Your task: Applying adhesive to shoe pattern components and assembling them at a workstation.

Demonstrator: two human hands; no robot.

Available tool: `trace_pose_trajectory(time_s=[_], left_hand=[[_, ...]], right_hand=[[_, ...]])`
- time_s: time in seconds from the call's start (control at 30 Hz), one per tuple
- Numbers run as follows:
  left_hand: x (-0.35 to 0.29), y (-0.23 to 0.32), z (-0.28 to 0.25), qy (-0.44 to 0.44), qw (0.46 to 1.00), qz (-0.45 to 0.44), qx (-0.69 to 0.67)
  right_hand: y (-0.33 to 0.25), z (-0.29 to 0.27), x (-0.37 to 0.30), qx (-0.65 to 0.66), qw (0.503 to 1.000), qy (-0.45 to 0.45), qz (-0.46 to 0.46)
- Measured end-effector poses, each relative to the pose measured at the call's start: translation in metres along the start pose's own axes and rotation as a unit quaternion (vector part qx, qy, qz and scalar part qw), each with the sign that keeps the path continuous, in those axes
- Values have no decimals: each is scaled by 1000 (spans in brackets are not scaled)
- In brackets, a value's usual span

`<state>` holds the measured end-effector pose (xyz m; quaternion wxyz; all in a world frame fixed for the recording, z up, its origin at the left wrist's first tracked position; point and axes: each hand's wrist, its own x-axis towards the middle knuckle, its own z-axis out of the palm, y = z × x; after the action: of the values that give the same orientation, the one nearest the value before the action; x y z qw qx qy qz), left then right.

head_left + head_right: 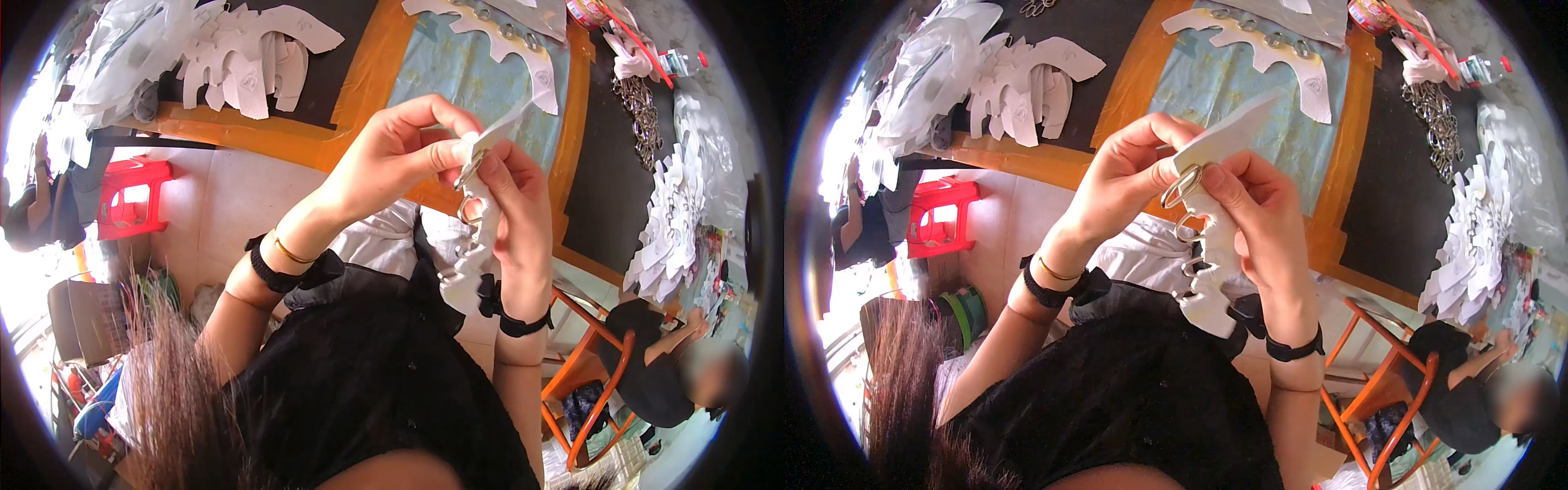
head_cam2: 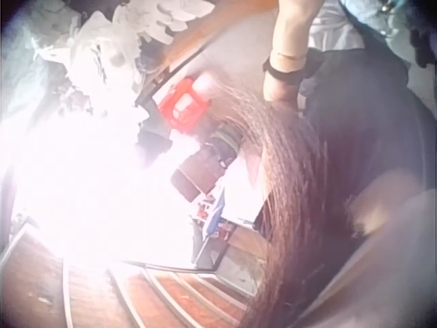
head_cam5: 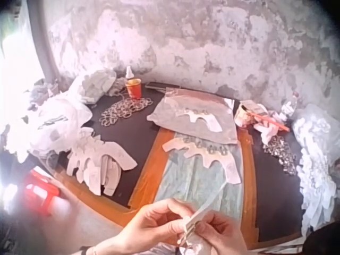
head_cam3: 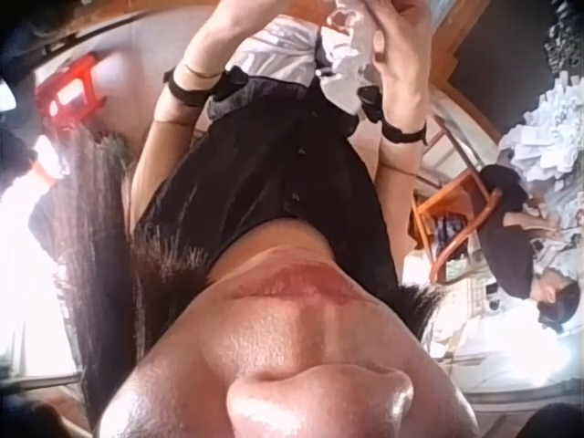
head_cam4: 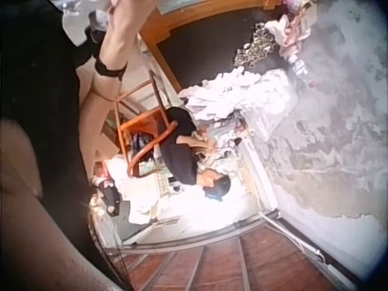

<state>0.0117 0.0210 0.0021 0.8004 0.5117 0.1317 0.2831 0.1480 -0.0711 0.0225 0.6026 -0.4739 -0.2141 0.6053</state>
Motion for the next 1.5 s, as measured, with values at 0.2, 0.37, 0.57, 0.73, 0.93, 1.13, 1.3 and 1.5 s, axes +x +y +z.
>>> trace_pose_trajectory(time_s=[0.2, 0.37, 0.57, 0.73, 0.93, 1.13, 1.3, 1.5], left_hand=[[-9, -9, 16, 145, 988, 10, -42], [-8, 6, 15, 130, 974, -35, -183], [-6, -2, 11, 164, 979, -41, -118], [-3, -15, 10, 225, 963, 6, -149], [0, -14, 22, 229, 968, 56, -90], [-3, -11, 25, 241, 966, 97, 0], [-4, -10, 26, 245, 965, 95, -18], [-2, -11, 19, 243, 955, 119, 119]], right_hand=[[3, 12, 1, -100, 974, 149, -135], [5, 7, 8, -261, 921, 148, -249], [6, 4, 12, -191, 941, 158, -229], [8, -2, 18, -420, 712, 219, -519], [8, 12, 20, -555, 620, 154, -533], [8, 19, 17, -553, 635, 187, -506], [10, 15, 22, -544, 599, 186, -557], [5, 20, 25, -556, 674, 183, -450]])
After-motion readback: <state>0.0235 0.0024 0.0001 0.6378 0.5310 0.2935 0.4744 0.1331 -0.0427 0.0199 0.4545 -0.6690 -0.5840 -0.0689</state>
